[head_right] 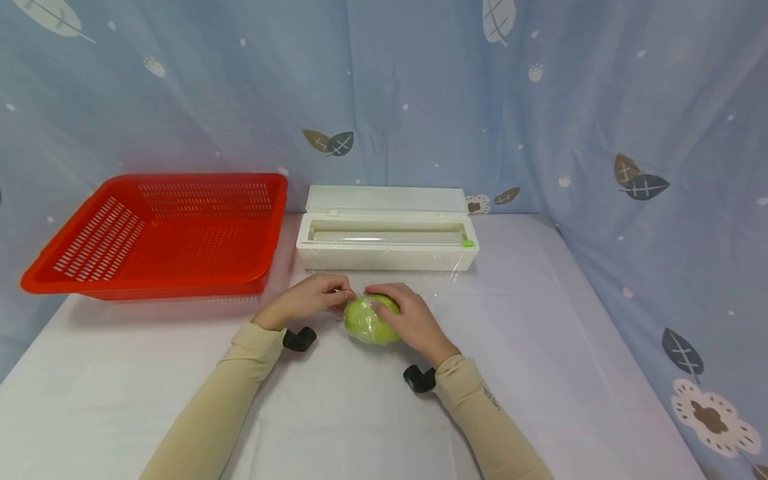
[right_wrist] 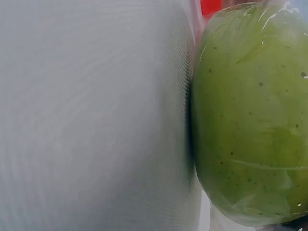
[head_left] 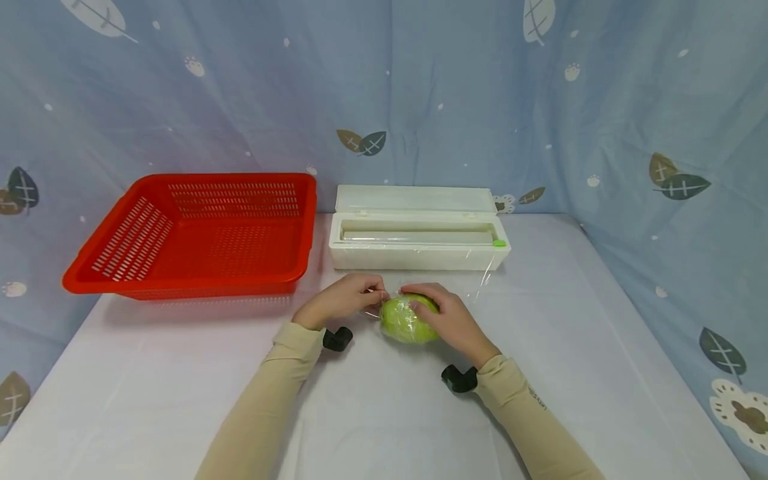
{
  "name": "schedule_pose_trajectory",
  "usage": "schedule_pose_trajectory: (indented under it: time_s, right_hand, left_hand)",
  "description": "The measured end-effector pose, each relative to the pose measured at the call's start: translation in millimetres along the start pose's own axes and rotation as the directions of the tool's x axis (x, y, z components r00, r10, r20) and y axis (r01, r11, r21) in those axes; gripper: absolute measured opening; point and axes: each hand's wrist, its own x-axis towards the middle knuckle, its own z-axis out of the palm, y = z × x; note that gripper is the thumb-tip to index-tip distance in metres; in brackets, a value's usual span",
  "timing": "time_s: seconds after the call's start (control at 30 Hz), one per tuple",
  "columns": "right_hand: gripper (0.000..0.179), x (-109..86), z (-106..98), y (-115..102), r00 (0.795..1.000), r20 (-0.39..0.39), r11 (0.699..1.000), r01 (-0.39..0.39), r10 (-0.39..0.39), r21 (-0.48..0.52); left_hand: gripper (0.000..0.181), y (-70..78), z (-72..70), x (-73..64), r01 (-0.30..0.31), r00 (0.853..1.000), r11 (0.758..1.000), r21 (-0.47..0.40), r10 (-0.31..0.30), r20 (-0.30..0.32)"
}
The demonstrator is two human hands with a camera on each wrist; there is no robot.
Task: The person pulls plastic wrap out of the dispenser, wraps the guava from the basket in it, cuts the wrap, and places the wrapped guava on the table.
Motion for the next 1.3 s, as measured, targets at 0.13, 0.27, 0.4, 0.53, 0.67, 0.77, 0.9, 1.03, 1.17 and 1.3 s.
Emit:
schedule_pose_trajectory:
  time_s: [0.13,0.27,0.4,0.53,0.67,0.77,0.9,1.03,1.17,1.3]
  right_hand:
    - [0.027,0.7,0.3,0.6,1.000,-0.004,1.000,0.010,-0.010,0.007]
    - [0.027,0.9,0.4,1.1,1.000,-0.006,1.000,0.018,-0.018,0.011]
    - [0.027,0.7,0.0,0.9,1.000,-0.005,1.000,0.007,-0.007,0.019]
    - [0.028,0.2,-0.8,0.2,1.000,-0.005,1.000,-0.014,0.014,0.026]
    - [0.029,0.6,-0.9,1.4,1.000,-0.006,1.000,-0.002,0.003,0.025]
    - [0.030,1.2,-1.5,2.8,1.000,-0.008,0.999,0.009,-0.009,0.032]
    - [0.031,1.5,-3.2,2.2,1.000,-0.010,0.999,-0.019,0.019,0.026]
    - [0.032,0.1,-6.2,-6.8,0.998,-0.001,0.998,-0.063,0.063,0.021]
    - [0.035,-2.7,-11.1,-24.6,0.996,0.015,0.996,-0.084,0.084,0.022]
    - [0.038,-0.5,-10.1,-18.1,0.993,0.017,0.992,-0.115,0.114,0.046]
  left_hand:
    - [0.014,-3.9,4.0,2.6,-0.009,0.999,0.991,0.134,0.013,-0.032]
    - [0.014,-1.5,7.0,4.1,-0.016,0.997,0.961,0.277,0.036,-0.066]
    - [0.012,4.5,8.4,4.5,0.010,0.993,0.918,0.398,0.037,-0.109]
    - [0.004,8.0,7.0,4.3,0.027,0.972,0.926,0.377,0.064,-0.228]
    - [0.012,15.6,2.2,2.2,-0.089,0.957,0.972,0.216,0.143,-0.253]
    - [0.029,22.2,1.4,0.9,-0.159,0.980,0.986,0.059,0.165,-0.112]
    - [0.053,26.1,4.3,-1.3,-0.106,0.991,0.991,-0.087,0.112,0.067]
    - [0.062,28.1,6.7,-4.7,-0.078,0.990,0.993,-0.084,0.088,0.111]
    - [0.071,32.4,7.9,-5.8,-0.106,0.986,0.994,0.021,0.102,0.133]
    - [0.079,36.9,9.3,-5.5,-0.102,0.987,0.985,0.140,0.083,0.138]
